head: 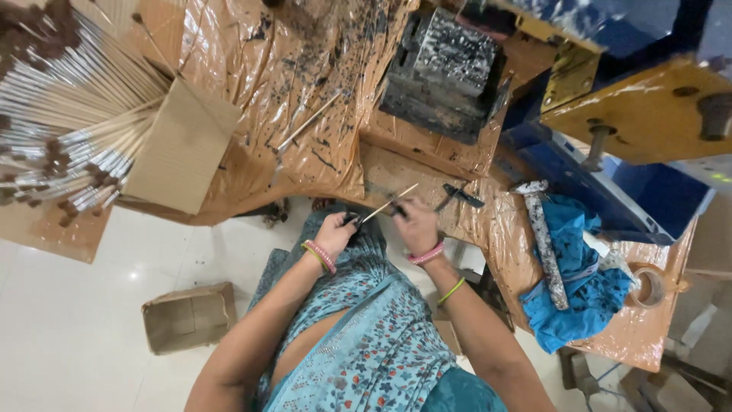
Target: The person measures a wooden stick with a metal ruler, then uses a machine to attach a black tip to the stick. They repeat this process, handling the sticks and operating the machine to produce finished items.
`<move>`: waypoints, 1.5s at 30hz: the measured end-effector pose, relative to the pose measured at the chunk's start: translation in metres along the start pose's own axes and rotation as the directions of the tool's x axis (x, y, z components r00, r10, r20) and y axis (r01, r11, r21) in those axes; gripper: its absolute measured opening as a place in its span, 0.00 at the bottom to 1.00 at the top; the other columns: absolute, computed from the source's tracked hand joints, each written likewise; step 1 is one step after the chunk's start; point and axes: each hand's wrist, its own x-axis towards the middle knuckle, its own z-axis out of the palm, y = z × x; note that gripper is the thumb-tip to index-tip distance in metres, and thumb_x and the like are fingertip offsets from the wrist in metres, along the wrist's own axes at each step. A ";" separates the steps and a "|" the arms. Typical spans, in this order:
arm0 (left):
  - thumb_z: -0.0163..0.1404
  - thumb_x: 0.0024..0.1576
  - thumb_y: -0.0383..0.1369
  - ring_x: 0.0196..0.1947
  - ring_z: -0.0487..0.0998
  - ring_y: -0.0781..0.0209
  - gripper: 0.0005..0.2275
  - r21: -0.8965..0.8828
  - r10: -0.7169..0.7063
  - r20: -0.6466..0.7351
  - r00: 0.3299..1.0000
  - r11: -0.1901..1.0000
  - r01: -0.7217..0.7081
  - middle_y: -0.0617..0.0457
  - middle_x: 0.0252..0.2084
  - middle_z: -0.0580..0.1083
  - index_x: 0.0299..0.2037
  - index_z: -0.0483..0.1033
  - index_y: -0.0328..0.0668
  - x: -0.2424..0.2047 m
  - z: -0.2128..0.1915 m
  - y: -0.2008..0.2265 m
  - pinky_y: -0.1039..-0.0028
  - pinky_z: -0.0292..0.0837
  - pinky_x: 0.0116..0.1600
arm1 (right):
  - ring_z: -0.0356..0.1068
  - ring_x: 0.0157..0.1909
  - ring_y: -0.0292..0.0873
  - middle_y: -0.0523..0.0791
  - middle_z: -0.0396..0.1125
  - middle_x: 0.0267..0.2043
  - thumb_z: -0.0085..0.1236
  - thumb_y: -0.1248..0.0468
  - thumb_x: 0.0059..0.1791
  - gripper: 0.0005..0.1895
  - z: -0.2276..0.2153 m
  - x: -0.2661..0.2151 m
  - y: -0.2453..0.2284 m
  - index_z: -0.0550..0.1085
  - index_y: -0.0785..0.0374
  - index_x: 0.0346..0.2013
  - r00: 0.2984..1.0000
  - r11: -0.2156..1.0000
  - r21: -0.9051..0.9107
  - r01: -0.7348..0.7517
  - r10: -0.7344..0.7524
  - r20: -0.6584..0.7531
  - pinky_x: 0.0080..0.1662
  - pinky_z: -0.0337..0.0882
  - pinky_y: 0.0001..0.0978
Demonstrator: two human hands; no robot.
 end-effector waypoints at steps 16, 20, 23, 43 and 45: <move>0.40 0.66 0.21 0.39 0.77 0.69 0.10 0.104 0.676 -0.150 0.722 0.737 -0.668 0.53 0.45 0.78 0.52 0.75 0.31 -0.003 0.019 0.278 0.77 0.74 0.45 | 0.77 0.49 0.55 0.54 0.74 0.53 0.56 0.69 0.46 0.20 -0.089 0.079 -0.021 0.76 0.64 0.54 0.963 0.985 -0.168 0.041 -0.084 -0.257 0.49 0.76 0.43; 0.43 0.66 0.20 0.46 0.78 0.66 0.12 0.111 0.776 -0.102 0.622 0.630 -0.769 0.49 0.52 0.77 0.57 0.73 0.30 0.040 0.041 0.306 0.77 0.75 0.50 | 0.74 0.36 0.39 0.45 0.74 0.42 0.60 0.67 0.52 0.10 -0.120 0.113 0.002 0.78 0.64 0.48 0.870 0.999 -0.026 -0.029 0.012 -0.494 0.35 0.73 0.29; 0.47 0.64 0.19 0.53 0.76 0.61 0.15 0.167 0.830 -0.019 0.558 0.553 -0.816 0.46 0.56 0.76 0.61 0.71 0.29 0.055 0.053 0.322 0.73 0.72 0.58 | 0.70 0.31 0.35 0.43 0.70 0.34 0.65 0.66 0.52 0.07 -0.137 0.134 0.014 0.76 0.65 0.42 0.873 0.998 -0.010 -0.068 0.054 -0.485 0.32 0.67 0.27; 0.71 0.46 0.31 0.57 0.75 0.50 0.34 0.395 0.776 0.335 0.534 0.399 -0.828 0.42 0.55 0.73 0.62 0.67 0.29 0.134 0.059 0.342 0.63 0.71 0.64 | 0.73 0.53 0.39 0.44 0.74 0.50 0.70 0.62 0.46 0.23 -0.108 0.164 0.123 0.75 0.65 0.53 0.977 0.930 0.300 -0.213 0.205 0.061 0.55 0.76 0.34; 0.70 0.46 0.30 0.57 0.75 0.50 0.34 0.370 0.774 0.332 0.538 0.418 -0.830 0.43 0.55 0.74 0.62 0.67 0.29 0.134 0.059 0.340 0.64 0.72 0.63 | 0.74 0.49 0.37 0.42 0.75 0.47 0.69 0.62 0.46 0.20 -0.110 0.166 0.116 0.75 0.63 0.50 0.954 0.818 0.492 -0.298 0.267 0.135 0.52 0.76 0.33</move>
